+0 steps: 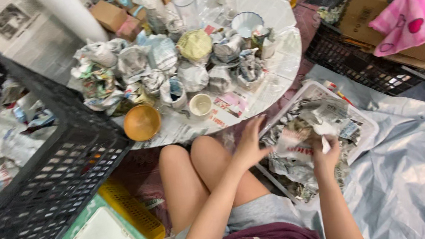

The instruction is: The person sits on the floor and wraps various small items, including bowls and cups, with newspaper sheets. They fold the paper around each item, tuck the edges, and place the wrapped items on a nearby table.

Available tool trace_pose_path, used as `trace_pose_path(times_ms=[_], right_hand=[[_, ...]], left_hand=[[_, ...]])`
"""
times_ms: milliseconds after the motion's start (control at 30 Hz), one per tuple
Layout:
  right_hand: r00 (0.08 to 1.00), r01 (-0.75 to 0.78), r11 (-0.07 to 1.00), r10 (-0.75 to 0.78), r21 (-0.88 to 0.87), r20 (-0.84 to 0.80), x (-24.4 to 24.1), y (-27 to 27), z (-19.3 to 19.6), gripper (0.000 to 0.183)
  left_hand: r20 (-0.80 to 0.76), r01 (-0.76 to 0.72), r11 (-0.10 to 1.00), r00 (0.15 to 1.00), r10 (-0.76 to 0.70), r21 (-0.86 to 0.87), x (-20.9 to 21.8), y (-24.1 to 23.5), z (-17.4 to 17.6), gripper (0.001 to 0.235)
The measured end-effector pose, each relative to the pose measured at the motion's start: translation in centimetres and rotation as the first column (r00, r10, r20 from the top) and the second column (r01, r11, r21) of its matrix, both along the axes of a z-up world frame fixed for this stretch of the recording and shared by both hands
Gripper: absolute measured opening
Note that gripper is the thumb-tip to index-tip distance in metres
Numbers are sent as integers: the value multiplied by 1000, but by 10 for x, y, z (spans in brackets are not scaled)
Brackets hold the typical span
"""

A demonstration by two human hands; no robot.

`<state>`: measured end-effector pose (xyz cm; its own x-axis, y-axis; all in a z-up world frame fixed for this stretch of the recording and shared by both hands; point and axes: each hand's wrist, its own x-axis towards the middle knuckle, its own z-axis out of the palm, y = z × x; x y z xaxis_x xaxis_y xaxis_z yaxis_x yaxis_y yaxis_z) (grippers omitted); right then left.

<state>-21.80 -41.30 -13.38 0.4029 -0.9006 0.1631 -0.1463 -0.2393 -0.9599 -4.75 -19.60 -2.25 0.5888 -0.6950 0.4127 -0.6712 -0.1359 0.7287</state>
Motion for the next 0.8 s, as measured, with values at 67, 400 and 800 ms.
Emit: trace_pose_path(times_ms=[67, 400, 800], right_hand=[[978, -91, 982, 57, -165, -198, -6, 6, -1, 38], [935, -350, 679, 207, 645, 289, 40, 28, 9, 35], [364, -403, 905, 295, 137, -883, 28, -11, -74, 33]], left_hand=[[108, 124, 992, 987, -120, -26, -11, -20, -9, 122], [-306, -66, 945, 937, 169, 320, 6, -4, -26, 30], [-246, -225, 898, 911, 331, 377, 16, -2, -64, 73]])
